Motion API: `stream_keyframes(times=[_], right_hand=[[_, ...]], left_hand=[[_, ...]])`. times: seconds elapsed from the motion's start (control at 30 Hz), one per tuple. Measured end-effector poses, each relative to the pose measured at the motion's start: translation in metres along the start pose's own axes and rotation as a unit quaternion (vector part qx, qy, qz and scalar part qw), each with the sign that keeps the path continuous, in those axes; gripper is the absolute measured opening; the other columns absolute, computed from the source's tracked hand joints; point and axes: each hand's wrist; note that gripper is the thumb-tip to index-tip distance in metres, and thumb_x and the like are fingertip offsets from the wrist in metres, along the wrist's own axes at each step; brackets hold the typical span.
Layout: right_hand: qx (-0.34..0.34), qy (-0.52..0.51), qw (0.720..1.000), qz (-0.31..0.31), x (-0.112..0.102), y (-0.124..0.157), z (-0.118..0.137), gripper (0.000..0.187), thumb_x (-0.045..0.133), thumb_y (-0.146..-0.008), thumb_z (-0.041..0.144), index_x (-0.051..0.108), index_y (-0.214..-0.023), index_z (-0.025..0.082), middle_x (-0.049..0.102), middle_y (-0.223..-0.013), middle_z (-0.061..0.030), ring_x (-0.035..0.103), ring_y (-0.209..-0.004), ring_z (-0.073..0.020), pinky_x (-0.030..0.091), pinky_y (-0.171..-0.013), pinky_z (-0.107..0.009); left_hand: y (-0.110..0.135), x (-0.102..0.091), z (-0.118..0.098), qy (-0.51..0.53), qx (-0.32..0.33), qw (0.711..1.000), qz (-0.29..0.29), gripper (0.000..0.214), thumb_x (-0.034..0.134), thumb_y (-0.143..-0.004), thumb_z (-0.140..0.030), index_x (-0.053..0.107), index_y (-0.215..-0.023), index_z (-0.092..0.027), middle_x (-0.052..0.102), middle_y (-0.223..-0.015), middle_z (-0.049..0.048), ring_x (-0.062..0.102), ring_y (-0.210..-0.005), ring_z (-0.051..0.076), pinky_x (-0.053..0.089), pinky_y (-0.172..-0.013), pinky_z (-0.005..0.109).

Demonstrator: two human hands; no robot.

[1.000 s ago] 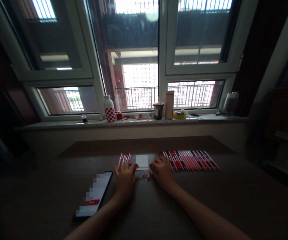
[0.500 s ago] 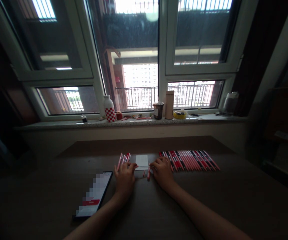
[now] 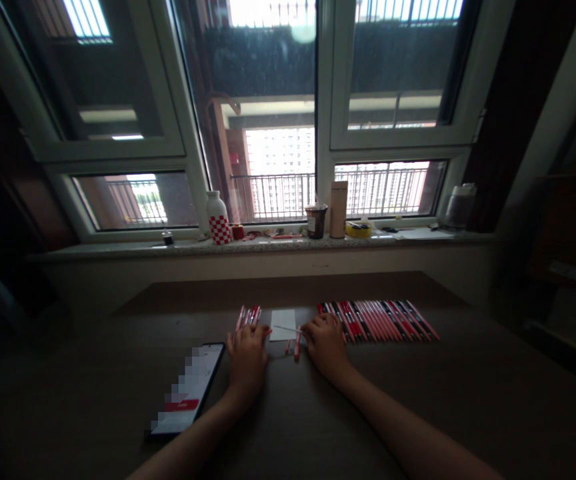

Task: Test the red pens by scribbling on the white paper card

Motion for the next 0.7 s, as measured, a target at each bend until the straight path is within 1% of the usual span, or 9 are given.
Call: stream_keyframes(times=[0.13,0.3,0.47,0.7], right_hand=[[0.002,-0.005,1.000,-0.003,0.0007,0.0000,-0.0007,0.017,0.057,-0.084,0.015,0.070,-0.086,0.025,0.068,-0.088,-0.0040,0.050,-0.097,-0.0264,0.029,-0.093,-0.045],[0.006,0.003,1.000,-0.007,0.0017,-0.0002,-0.0008,0.016,0.056,-0.084,0.017,0.070,-0.086,0.025,0.068,-0.088,-0.0044,0.050,-0.096,-0.0263,0.030,-0.092,-0.045],[0.012,0.002,1.000,0.001,0.0000,-0.0004,0.0011,0.015,0.057,-0.085,0.018,0.070,-0.086,0.024,0.068,-0.088,-0.0042,0.050,-0.097,-0.0266,0.029,-0.093,-0.044],[0.026,0.012,0.999,0.020,-0.0031,-0.0005,0.0043,0.015,0.057,-0.085,0.019,0.071,-0.087,0.024,0.069,-0.090,-0.0034,0.050,-0.099,-0.0255,0.026,-0.096,-0.043]], left_hand=[[-0.0004,0.0011,-0.0007,-0.006,0.005,1.000,-0.002,0.032,0.036,-0.090,-0.020,0.062,-0.107,-0.025,0.060,-0.108,0.0071,0.051,-0.107,0.024,0.024,-0.106,0.054],[0.0006,0.0012,-0.0006,0.001,0.016,1.000,0.013,0.033,0.033,-0.093,-0.028,0.063,-0.105,-0.023,0.063,-0.105,0.0074,0.053,-0.104,0.024,0.023,-0.106,0.056],[0.0008,0.0019,0.0002,-0.002,0.029,0.999,0.024,0.029,0.037,-0.091,-0.029,0.063,-0.102,-0.023,0.065,-0.103,0.0077,0.053,-0.104,0.026,0.021,-0.105,0.058],[-0.0025,0.0056,0.0007,-0.018,0.020,0.999,0.038,0.027,0.040,-0.089,-0.030,0.064,-0.098,-0.023,0.066,-0.100,0.0068,0.053,-0.102,0.027,0.021,-0.104,0.060]])
Point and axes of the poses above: each hand's wrist, its own y-axis away from the middle knuckle, its own x-axis out of the palm, z = x × y
